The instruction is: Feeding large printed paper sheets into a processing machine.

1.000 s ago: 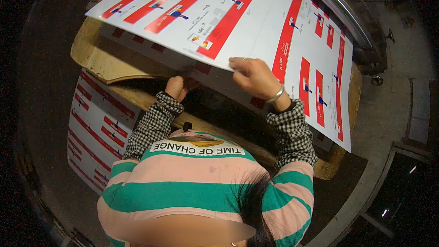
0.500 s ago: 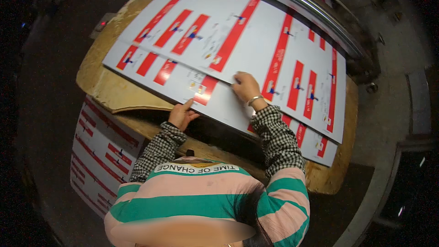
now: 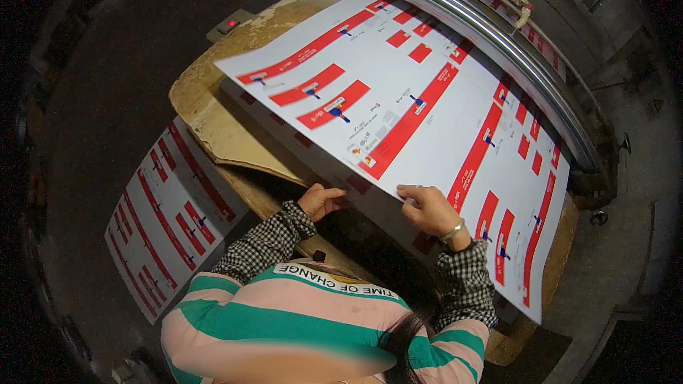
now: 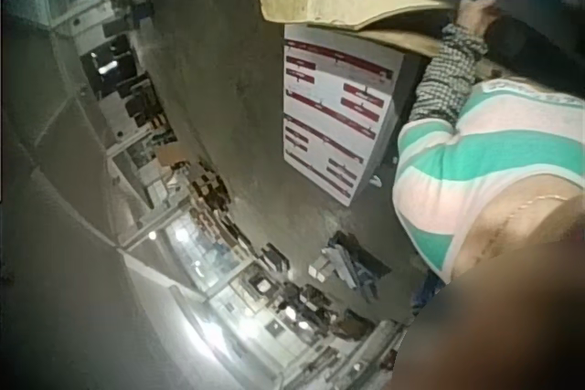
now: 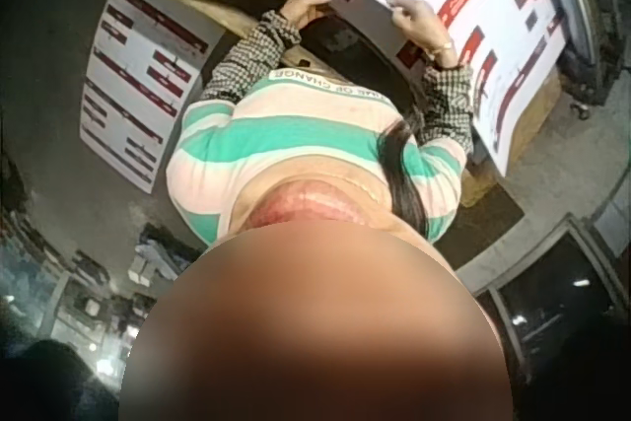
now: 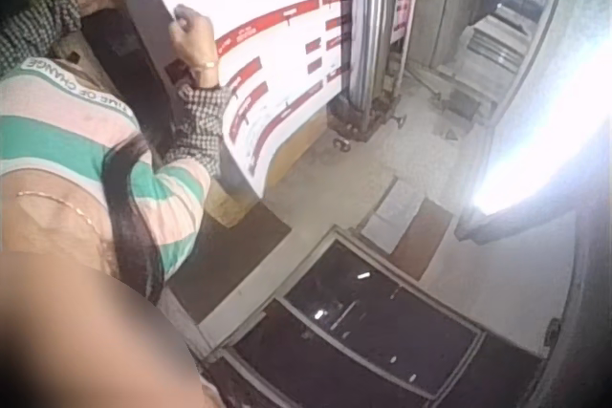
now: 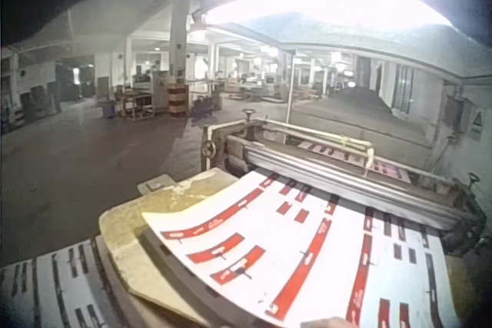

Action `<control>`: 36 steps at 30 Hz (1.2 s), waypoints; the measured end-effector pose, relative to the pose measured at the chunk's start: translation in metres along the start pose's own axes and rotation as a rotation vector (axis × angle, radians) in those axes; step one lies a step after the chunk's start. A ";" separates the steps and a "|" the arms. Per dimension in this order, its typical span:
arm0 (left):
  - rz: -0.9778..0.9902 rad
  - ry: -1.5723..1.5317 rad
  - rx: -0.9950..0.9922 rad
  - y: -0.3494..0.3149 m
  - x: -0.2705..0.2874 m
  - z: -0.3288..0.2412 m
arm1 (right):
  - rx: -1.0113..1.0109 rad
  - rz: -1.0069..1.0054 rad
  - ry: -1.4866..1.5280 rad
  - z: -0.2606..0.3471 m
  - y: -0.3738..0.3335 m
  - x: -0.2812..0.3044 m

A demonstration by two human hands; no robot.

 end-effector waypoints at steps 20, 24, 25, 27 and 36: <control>-0.206 0.113 -0.040 0.012 -0.006 0.005 | -0.135 -0.160 -0.380 -0.079 0.053 -0.046; -0.275 0.132 -0.031 0.005 0.006 0.005 | -0.077 0.076 -0.675 -0.017 0.017 -0.081; -0.274 0.149 -0.030 0.004 0.004 0.005 | -0.012 0.015 -0.647 -0.022 0.015 -0.076; -0.114 0.060 -0.003 0.000 -0.007 -0.003 | 0.048 -0.057 -0.623 -0.029 0.010 -0.058; -0.278 -0.043 -0.063 0.017 0.008 0.012 | 0.175 -0.154 -0.137 0.018 -0.013 -0.004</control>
Point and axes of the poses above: each hand's wrist, its own y-axis towards the middle knuckle, its own x-axis out of the back of the hand, z = x × y, the point moved 3 cm from there along y, towards the middle knuckle, and after that the axes turned 5 degrees about -y, right-handed, at the moved point
